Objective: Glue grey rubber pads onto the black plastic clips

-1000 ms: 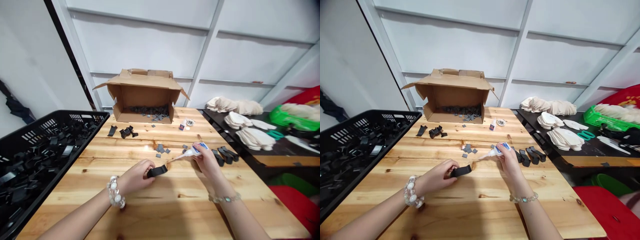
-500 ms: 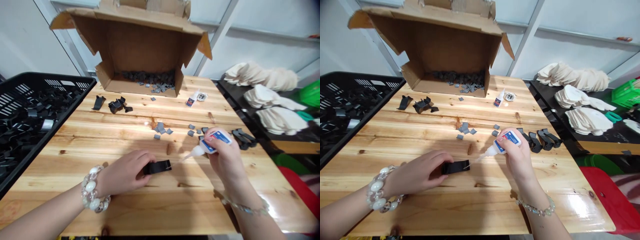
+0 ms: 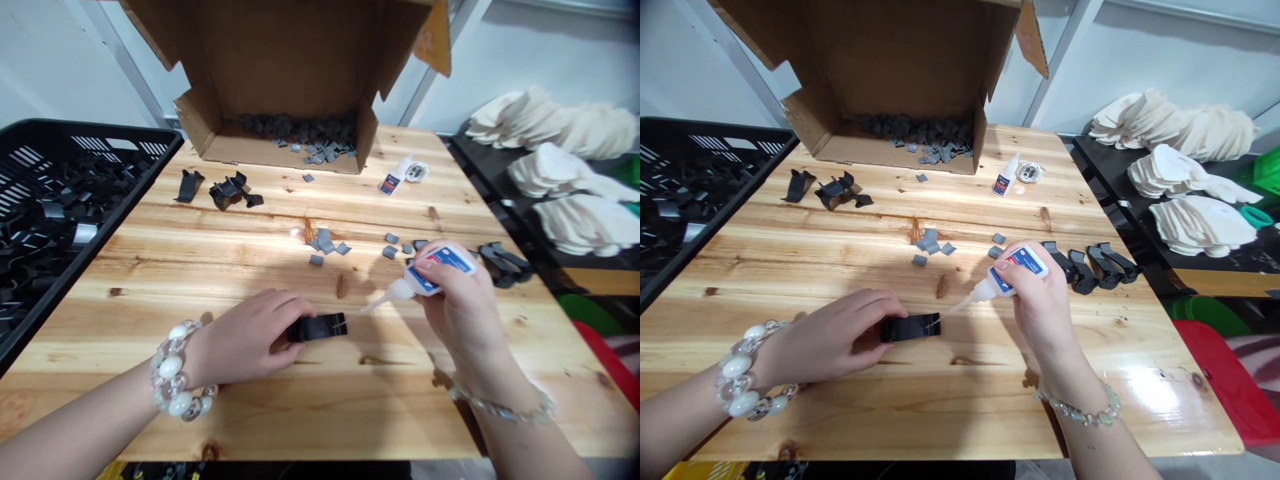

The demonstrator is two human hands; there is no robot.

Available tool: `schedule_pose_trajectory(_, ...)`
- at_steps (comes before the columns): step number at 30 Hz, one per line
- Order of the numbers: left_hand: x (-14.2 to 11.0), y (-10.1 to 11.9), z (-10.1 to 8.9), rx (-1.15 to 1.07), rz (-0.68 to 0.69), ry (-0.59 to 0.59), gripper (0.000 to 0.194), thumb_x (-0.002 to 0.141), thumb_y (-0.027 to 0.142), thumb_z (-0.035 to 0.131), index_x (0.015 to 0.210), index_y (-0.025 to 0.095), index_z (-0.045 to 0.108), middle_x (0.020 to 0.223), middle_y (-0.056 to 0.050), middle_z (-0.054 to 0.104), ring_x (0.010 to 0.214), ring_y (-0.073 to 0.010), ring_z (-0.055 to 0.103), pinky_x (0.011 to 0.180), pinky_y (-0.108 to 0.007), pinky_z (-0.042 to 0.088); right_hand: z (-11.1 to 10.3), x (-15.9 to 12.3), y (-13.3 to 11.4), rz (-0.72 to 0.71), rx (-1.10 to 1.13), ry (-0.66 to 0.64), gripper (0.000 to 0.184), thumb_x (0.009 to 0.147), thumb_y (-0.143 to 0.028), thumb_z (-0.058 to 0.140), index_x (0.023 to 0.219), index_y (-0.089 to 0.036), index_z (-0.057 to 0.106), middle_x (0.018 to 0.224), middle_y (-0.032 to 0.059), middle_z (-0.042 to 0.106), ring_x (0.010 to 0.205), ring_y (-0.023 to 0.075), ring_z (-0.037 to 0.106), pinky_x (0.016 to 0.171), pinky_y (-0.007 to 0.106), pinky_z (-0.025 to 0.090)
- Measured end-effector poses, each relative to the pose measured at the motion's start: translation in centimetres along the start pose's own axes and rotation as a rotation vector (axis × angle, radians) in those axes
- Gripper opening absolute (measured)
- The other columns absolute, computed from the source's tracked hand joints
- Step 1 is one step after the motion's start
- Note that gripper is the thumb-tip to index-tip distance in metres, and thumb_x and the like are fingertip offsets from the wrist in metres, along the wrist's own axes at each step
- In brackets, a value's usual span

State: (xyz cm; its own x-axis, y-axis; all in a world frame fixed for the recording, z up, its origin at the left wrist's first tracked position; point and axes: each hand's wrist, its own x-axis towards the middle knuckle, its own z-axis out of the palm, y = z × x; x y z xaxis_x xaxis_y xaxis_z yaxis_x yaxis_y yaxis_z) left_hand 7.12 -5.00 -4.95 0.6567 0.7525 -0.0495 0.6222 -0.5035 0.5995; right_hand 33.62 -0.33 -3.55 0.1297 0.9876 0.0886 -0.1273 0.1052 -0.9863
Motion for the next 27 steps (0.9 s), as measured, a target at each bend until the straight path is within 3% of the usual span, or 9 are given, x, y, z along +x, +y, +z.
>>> schedule_pose_trajectory(17,-0.11,0.19,-0.23,0.028,0.041,0.001,0.032,0.085,0.021,0.054,0.117,0.02,0.052,0.111,-0.005,0.061,0.1,-0.0204,0.057,0.088,-0.034,0.045,0.29,-0.13,0.03,0.016,-0.016,0.042,0.007,0.068,-0.015,0.068,0.068,-0.019,0.063,0.062,-0.0026,0.049,0.054,0.0093,0.042,0.047,0.023,0.03)
schedule_pose_trajectory(27,-0.05,0.11,-0.13,0.039,0.045,0.004,0.031,0.086,0.022,0.053,0.117,0.021,0.051,0.111,-0.006,0.061,0.099,-0.0204,0.057,0.086,-0.034,0.046,0.31,-0.2,-0.05,0.011,-0.024,0.002,0.008,0.068,-0.016,0.069,0.068,-0.019,0.062,0.062,-0.0025,0.049,0.054,0.0091,0.042,0.047,0.023,0.03)
